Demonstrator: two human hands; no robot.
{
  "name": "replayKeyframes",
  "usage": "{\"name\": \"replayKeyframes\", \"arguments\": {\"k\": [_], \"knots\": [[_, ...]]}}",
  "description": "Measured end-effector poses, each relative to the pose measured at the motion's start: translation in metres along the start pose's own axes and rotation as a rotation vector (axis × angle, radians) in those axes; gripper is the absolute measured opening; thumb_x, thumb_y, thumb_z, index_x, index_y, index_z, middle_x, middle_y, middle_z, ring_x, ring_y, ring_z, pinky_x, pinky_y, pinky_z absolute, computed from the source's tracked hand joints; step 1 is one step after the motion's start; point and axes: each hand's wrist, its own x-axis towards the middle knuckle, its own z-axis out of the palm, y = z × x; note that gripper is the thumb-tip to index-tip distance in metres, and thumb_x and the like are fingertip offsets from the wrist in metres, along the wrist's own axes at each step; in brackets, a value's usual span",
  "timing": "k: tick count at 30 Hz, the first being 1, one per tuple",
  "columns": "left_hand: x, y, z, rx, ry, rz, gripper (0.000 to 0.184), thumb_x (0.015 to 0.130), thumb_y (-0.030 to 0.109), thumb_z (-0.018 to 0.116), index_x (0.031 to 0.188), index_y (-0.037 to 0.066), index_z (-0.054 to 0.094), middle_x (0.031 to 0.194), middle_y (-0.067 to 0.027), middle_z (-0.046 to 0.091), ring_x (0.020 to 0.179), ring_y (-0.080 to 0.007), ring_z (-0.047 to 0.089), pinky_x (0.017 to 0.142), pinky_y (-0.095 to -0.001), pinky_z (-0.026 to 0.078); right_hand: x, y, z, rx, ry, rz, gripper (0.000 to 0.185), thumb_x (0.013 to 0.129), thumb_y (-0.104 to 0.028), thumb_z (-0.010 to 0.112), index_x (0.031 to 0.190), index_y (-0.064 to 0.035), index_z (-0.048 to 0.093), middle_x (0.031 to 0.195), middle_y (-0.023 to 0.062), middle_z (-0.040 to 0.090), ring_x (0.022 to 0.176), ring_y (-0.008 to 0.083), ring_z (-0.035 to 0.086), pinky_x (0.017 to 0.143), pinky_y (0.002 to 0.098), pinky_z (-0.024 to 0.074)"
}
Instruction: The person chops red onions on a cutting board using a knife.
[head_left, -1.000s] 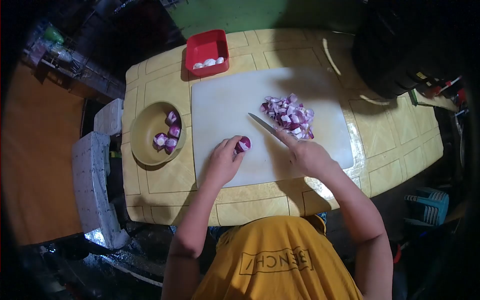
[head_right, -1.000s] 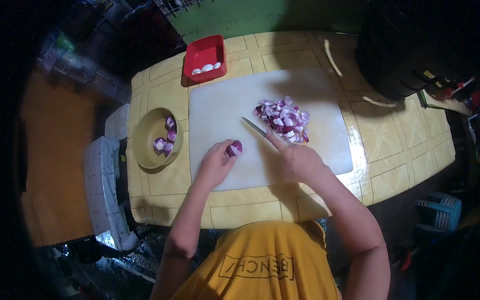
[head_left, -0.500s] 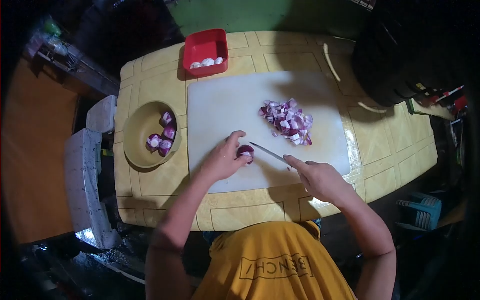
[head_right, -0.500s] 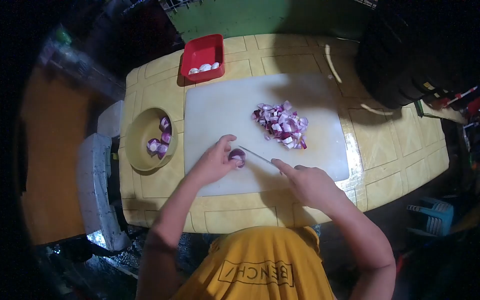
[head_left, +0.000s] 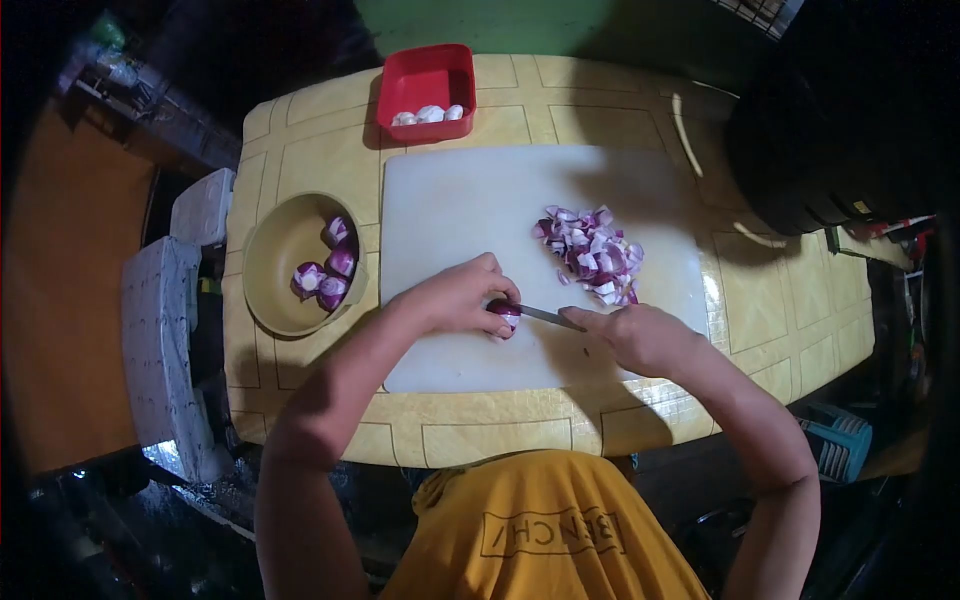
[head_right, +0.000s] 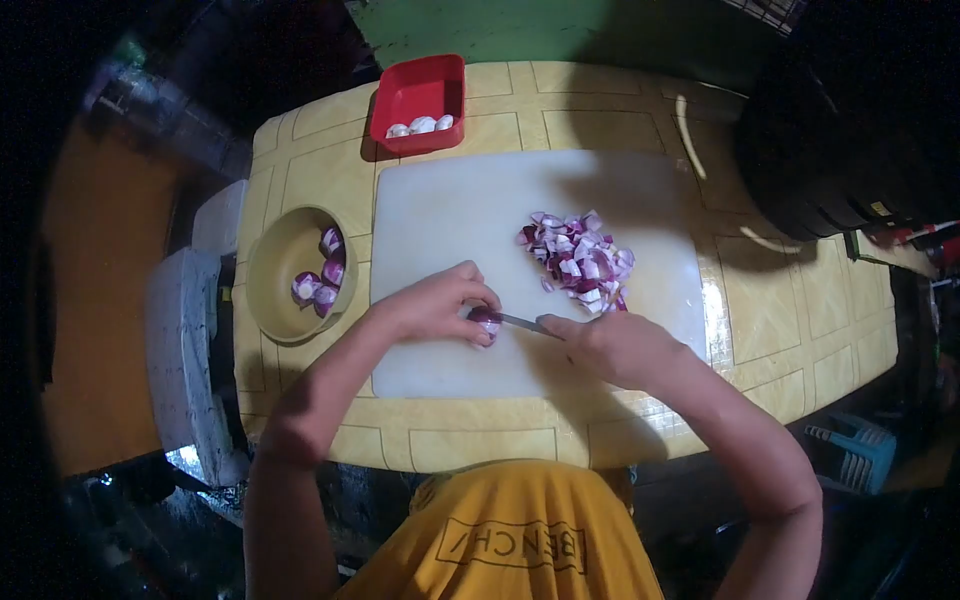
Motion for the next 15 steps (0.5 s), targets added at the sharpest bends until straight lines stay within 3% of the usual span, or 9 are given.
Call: {"name": "replayKeyframes", "arguments": {"k": [5,9,15], "knots": [[-0.006,0.001,0.003,0.063,0.114,0.02,0.053,0.075,0.031,0.089,0.121,0.012,0.072,0.138,-0.0232,0.051,0.132,-0.0376,0.053,0.109,-0.0402,0.044,-0.003,0.014,0.032,0.07,0.068,0.036,0.053,0.099,-0.016,0.057,0.151,-0.0224,0.051,0.083,0.0168,0.072,0.071,0.0385,0.069,0.069,0.0472,0.0566],[-0.009,-0.001,0.007,0.113,0.174,0.075,0.053,0.072,0.031,0.09,0.119,0.013,0.074,0.135,-0.0245,0.054,0.129,-0.0398,0.055,0.107,-0.0412,0.046,-0.029,0.002,0.016,-0.032,0.043,0.127,0.054,0.098,-0.015,0.058,0.151,-0.0235,0.051,0.086,0.0167,0.072,0.073,0.0385,0.07,0.069,0.0473,0.0566],[-0.007,0.001,0.007,0.095,0.131,0.032,0.054,0.074,0.03,0.09,0.122,0.012,0.073,0.139,-0.0238,0.05,0.132,-0.0396,0.052,0.111,-0.0417,0.043,-0.025,-0.021,0.013,-0.043,0.091,0.041,0.059,0.094,-0.011,0.06,0.152,-0.0194,0.05,0.078,0.0163,0.069,0.069,0.0379,0.068,0.067,0.048,0.0552]]}}
